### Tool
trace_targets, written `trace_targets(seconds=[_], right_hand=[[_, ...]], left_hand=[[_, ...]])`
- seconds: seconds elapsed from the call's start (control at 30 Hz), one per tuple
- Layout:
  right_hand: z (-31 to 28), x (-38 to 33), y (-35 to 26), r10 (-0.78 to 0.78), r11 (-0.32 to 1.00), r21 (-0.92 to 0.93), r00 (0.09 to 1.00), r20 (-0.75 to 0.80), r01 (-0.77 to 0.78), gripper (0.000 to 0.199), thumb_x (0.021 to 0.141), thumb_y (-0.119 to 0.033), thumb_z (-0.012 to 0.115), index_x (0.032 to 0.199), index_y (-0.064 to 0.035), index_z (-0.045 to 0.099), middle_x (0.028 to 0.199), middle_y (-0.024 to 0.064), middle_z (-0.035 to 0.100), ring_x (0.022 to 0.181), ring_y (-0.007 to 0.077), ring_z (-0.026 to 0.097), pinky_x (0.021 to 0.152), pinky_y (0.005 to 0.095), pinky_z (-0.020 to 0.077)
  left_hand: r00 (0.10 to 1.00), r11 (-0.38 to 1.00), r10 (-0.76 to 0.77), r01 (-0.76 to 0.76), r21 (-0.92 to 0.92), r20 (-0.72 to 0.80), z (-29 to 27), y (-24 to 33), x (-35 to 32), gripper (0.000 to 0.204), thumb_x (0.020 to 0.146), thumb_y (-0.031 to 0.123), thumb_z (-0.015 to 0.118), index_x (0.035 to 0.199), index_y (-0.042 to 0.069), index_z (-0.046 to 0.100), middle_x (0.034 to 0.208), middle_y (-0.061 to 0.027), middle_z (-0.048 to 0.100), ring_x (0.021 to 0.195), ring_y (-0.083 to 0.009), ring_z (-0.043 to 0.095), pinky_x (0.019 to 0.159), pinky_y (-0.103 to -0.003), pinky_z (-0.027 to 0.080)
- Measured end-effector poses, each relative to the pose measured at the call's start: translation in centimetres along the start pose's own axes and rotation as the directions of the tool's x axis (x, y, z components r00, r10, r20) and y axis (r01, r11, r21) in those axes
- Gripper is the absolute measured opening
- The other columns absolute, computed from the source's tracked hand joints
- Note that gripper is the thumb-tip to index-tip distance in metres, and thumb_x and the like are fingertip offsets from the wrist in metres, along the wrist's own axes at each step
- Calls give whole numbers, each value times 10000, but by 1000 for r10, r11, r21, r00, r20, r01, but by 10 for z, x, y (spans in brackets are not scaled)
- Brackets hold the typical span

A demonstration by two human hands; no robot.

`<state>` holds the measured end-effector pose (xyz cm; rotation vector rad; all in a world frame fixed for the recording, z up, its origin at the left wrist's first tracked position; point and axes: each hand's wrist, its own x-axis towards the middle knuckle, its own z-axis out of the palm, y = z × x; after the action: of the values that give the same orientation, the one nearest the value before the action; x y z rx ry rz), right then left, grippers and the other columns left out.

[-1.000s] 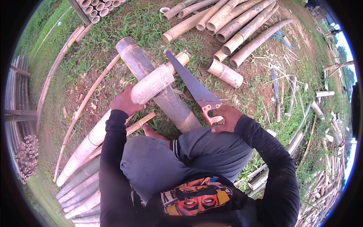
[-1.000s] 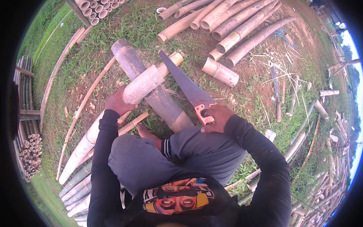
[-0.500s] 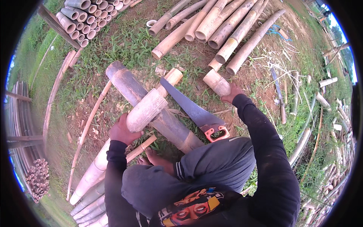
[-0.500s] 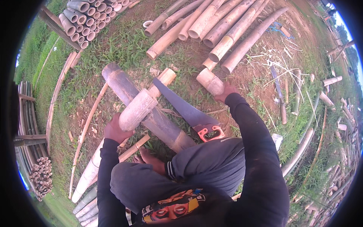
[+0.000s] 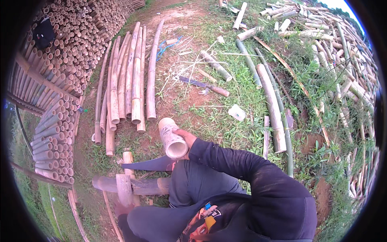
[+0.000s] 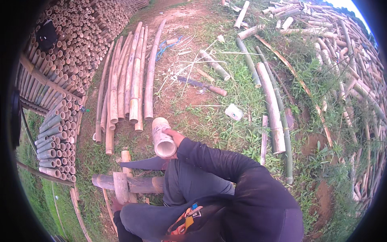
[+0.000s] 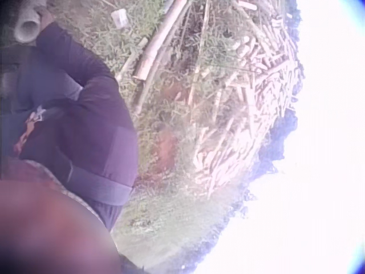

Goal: The person sits on the ground and uses a hand saw to cut bamboo poles into shorter sections. They repeatedly position a pole on a support, saw through it, and set the cut pieces aside.

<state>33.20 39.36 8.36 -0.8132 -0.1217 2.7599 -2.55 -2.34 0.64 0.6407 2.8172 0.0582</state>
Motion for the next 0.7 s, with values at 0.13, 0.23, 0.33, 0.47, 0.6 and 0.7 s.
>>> trace_targets(seconds=[0.13, 0.23, 0.33, 0.47, 0.6, 0.7], right_hand=[[53, -223, -166, -858, 510, -8, 510, 63, 860, 723, 1065, -474, 582, 1593, -35, 355, 1406, 237, 610, 1260, 393, 666, 1006, 613, 604], [75, -448, -252, -761, -573, 86, -568, 313, 815, 1004, 1045, -615, 467, 1716, -83, -56, 1642, 438, 279, 1482, 581, 423, 1264, 706, 317], [66, -550, -278, -473, -875, -144, -756, 453, 462, 1017, 1054, -513, 549, 1716, -67, -80, 1634, 426, 322, 1487, 540, 450, 1262, 606, 384], [7, -391, -227, -679, -708, -525, -252, 690, 472, 537, 1115, -256, 560, 1567, 25, 495, 1376, 242, 684, 1272, 305, 678, 1126, 438, 511], [-53, -150, -94, -713, 30, -969, 685, 151, 245, 717, 1006, -434, 757, 1457, 97, 586, 1373, 233, 688, 1291, 299, 657, 1098, 411, 504], [-49, -56, -12, -201, -660, -708, 849, 488, 250, 633, 981, -396, 782, 1421, 34, 632, 1333, 251, 705, 1266, 348, 673, 1113, 432, 500]], left_hand=[[990, 991, 53, -68, -116, -128, -25, -53, 12, 1107, 704, 420, 929, 1590, 12, 406, 1460, -313, 605, 1343, -472, 597, 1146, -509, 484], [951, 994, 49, -78, -83, -305, -48, -105, 8, 871, 727, 389, 905, 1455, 55, 561, 1245, -265, 704, 1148, -406, 698, 990, -484, 551], [976, 988, -57, 25, -150, -212, -55, -129, -9, 695, 840, 368, 831, 1442, 84, 632, 1257, -219, 745, 1125, -390, 733, 978, -485, 569], [981, 996, 37, -21, 85, -189, -26, -130, -53, 334, 1013, 323, 616, 1090, 46, 786, 996, -240, 768, 945, -430, 757, 845, -541, 582], [970, 988, -143, 126, -92, -199, 6, -131, -119, 341, 1004, 331, 574, 1151, 92, 769, 1067, -240, 766, 1020, -455, 734, 920, -538, 594], [934, 953, -196, 109, -281, -299, 1, -131, -178, 326, 954, 360, 667, 1159, 150, 810, 1143, -201, 781, 1047, -412, 750, 961, -501, 593]])
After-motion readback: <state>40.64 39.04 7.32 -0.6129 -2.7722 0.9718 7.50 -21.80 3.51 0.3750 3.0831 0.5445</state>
